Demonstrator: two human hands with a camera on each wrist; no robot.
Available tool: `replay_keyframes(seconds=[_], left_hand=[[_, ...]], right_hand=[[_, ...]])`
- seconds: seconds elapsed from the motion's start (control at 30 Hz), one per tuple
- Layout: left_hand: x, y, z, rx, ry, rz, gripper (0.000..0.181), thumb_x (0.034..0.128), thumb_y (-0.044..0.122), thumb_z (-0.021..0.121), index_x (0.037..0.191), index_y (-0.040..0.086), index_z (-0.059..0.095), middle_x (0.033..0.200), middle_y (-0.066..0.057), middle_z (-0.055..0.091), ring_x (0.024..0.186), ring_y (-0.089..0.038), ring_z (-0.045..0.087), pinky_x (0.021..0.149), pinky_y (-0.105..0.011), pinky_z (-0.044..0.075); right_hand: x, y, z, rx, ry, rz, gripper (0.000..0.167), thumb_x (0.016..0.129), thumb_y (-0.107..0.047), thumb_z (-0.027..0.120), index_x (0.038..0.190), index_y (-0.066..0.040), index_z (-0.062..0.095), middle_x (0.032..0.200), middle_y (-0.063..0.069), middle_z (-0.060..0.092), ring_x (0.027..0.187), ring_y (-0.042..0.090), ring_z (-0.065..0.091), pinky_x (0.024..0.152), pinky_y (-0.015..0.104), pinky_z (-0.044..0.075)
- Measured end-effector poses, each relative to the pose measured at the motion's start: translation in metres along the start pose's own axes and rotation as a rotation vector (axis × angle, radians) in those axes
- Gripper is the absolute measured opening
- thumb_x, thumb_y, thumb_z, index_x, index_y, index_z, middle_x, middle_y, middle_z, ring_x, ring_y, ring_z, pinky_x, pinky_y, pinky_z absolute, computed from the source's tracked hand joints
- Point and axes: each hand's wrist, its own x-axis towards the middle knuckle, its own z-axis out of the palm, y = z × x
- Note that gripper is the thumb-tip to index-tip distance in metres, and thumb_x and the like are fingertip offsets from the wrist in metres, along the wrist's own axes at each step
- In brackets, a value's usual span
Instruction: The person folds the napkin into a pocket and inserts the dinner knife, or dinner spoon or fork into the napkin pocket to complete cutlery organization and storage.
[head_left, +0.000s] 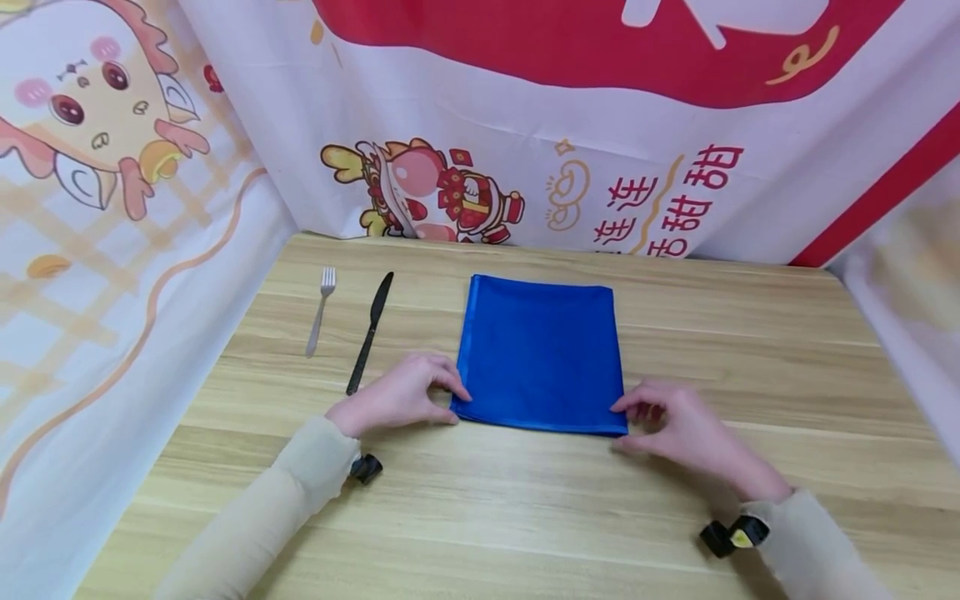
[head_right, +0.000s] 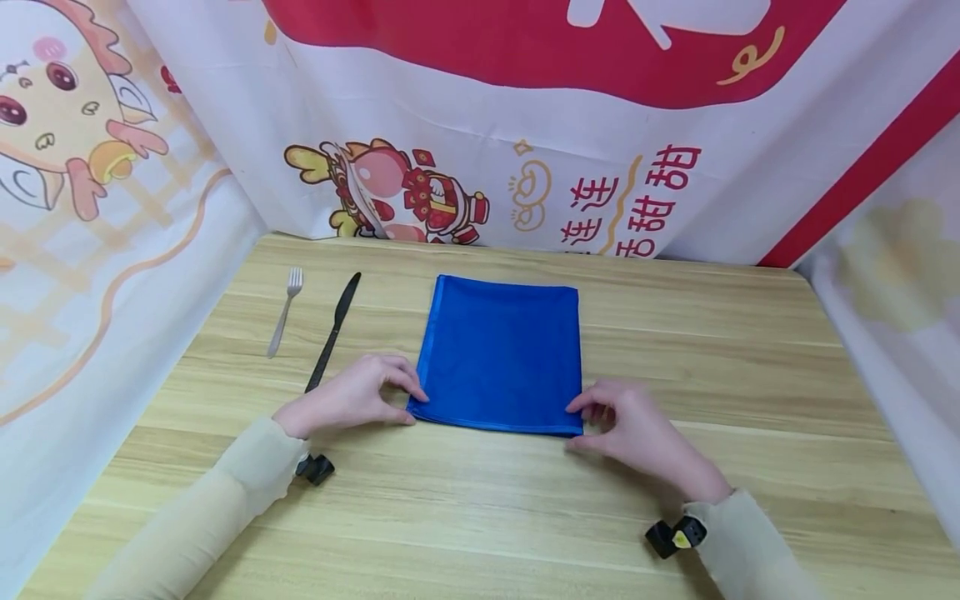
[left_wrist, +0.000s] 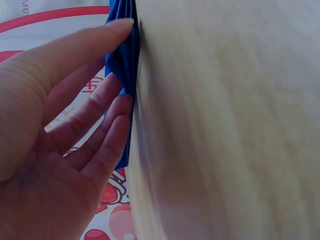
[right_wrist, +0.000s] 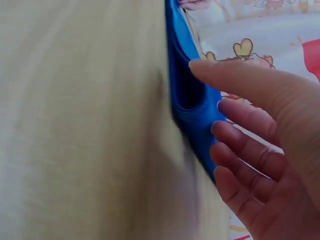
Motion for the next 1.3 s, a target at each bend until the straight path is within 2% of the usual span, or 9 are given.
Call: replay_keyframes(seconds=[0.2,0.3,0.43,0.57,0.77,0.83,0.97,1.1,1.3], left_hand=[[0.002,-0.002,0.001,-0.04,-0.014,0.021,0.011,0.0887,0.02,0.083,0.1,0.023,0.081,0.102,0.016,0.066,0.099,-0.005,0.06,0.09,-0.026,0.051],[0.004,-0.001,0.001,-0.036,-0.007,0.036,0.008,0.0904,0.02,0.081,0.097,0.024,0.08,0.099,0.017,0.067,0.095,-0.003,0.061,0.088,-0.026,0.052],[0.007,-0.001,0.004,-0.03,-0.002,0.044,0.007,0.0913,0.02,0.08,0.096,0.025,0.079,0.097,0.018,0.066,0.093,-0.002,0.062,0.086,-0.024,0.052],[0.009,-0.001,0.003,-0.039,-0.013,0.027,0.01,0.0899,0.022,0.082,0.1,0.023,0.08,0.1,0.018,0.067,0.095,-0.003,0.061,0.086,-0.025,0.052],[0.011,-0.001,-0.007,-0.127,-0.032,-0.063,0.039,0.0849,0.032,0.086,0.119,0.017,0.076,0.115,0.01,0.07,0.105,-0.006,0.063,0.093,-0.028,0.052],[0.015,-0.002,-0.013,-0.155,-0.013,-0.078,0.043,0.0858,0.033,0.085,0.123,0.014,0.074,0.119,0.006,0.069,0.109,-0.01,0.064,0.095,-0.03,0.052],[0.026,-0.002,-0.027,-0.202,0.061,-0.07,0.045,0.0901,0.033,0.081,0.128,0.011,0.07,0.126,-0.002,0.068,0.114,-0.02,0.063,0.097,-0.039,0.052],[0.042,-0.002,-0.043,-0.218,0.144,-0.063,0.043,0.0921,0.035,0.078,0.129,0.014,0.07,0.128,-0.004,0.067,0.117,-0.028,0.06,0.099,-0.047,0.049],[0.068,-0.003,-0.064,-0.194,0.251,-0.076,0.043,0.0926,0.037,0.077,0.13,0.016,0.07,0.126,-0.006,0.068,0.114,-0.028,0.06,0.098,-0.045,0.049]], right_hand=[[-0.002,0.004,0.006,-0.021,-0.013,0.006,0.026,0.08,-0.001,0.086,0.094,-0.021,0.079,0.089,-0.011,0.067,0.076,0.012,0.06,0.065,0.028,0.053],[-0.004,0.005,0.003,-0.024,-0.014,0.024,0.028,0.08,0.004,0.082,0.092,-0.022,0.079,0.089,-0.012,0.068,0.079,0.011,0.062,0.068,0.028,0.055],[-0.005,0.006,0.0,-0.023,0.017,-0.006,0.03,0.077,0.008,0.082,0.087,-0.02,0.078,0.087,-0.011,0.069,0.077,0.01,0.064,0.067,0.028,0.056],[-0.005,0.007,0.0,-0.035,0.01,-0.018,0.028,0.077,0.005,0.085,0.087,-0.019,0.078,0.085,-0.011,0.067,0.073,0.01,0.062,0.063,0.027,0.054],[-0.01,0.006,-0.005,0.03,-0.014,0.085,0.019,0.081,-0.018,0.089,0.095,-0.019,0.077,0.086,-0.006,0.068,0.075,0.014,0.062,0.064,0.027,0.053],[-0.012,0.005,-0.009,0.055,0.007,0.127,0.022,0.083,-0.025,0.088,0.1,-0.016,0.076,0.089,-0.004,0.069,0.078,0.015,0.063,0.066,0.027,0.054],[-0.012,0.005,-0.015,0.081,0.067,0.198,0.03,0.087,-0.028,0.084,0.109,-0.01,0.075,0.096,-0.001,0.073,0.083,0.017,0.067,0.072,0.027,0.056],[-0.009,0.005,-0.018,0.068,0.106,0.256,0.037,0.089,-0.03,0.082,0.116,-0.007,0.073,0.1,0.002,0.074,0.087,0.02,0.068,0.074,0.024,0.056],[-0.007,0.004,-0.017,0.095,0.116,0.333,0.047,0.088,-0.036,0.082,0.122,-0.005,0.071,0.104,0.007,0.074,0.091,0.022,0.069,0.075,0.022,0.056]])
